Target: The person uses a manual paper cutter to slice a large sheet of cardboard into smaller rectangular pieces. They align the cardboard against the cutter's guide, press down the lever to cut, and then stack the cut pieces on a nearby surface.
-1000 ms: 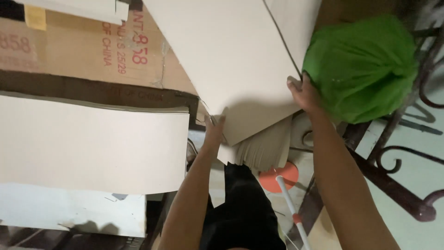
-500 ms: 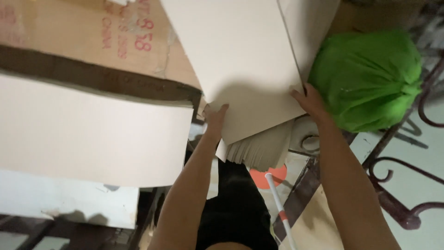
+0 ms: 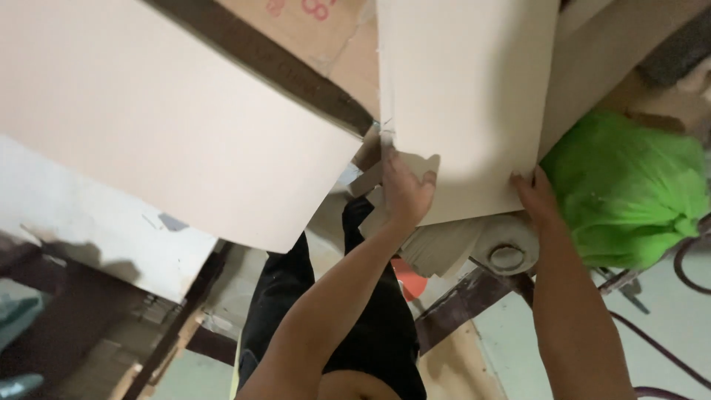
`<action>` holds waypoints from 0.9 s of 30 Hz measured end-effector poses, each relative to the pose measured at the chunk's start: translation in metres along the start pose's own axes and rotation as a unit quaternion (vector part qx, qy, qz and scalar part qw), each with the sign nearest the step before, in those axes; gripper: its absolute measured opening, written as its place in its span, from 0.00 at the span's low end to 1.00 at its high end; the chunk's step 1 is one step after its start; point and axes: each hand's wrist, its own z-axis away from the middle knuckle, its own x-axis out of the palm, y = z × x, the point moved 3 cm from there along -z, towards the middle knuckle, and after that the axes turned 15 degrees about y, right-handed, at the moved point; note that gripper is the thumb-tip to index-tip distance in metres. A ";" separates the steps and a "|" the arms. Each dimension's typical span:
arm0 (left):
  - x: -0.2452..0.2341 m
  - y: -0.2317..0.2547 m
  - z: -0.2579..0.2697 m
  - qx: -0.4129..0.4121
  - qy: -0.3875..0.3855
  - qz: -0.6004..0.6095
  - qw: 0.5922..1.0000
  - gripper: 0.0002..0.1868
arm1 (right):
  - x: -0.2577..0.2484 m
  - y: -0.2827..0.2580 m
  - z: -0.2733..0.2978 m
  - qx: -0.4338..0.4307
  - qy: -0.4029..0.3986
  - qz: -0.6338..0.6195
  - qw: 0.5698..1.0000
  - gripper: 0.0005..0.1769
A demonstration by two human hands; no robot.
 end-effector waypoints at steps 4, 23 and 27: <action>0.008 -0.017 0.000 -0.052 -0.012 -0.011 0.999 0.42 | 0.010 0.010 -0.008 -0.015 -0.006 0.014 1.000 0.48; 0.020 0.022 0.012 -0.072 -0.029 -0.053 0.996 0.35 | 0.093 -0.013 0.120 0.320 -0.078 -0.724 0.607 0.41; -0.015 0.054 0.015 -0.120 -0.092 0.108 0.983 0.33 | 0.038 -0.005 0.128 0.269 -0.022 -0.664 0.697 0.33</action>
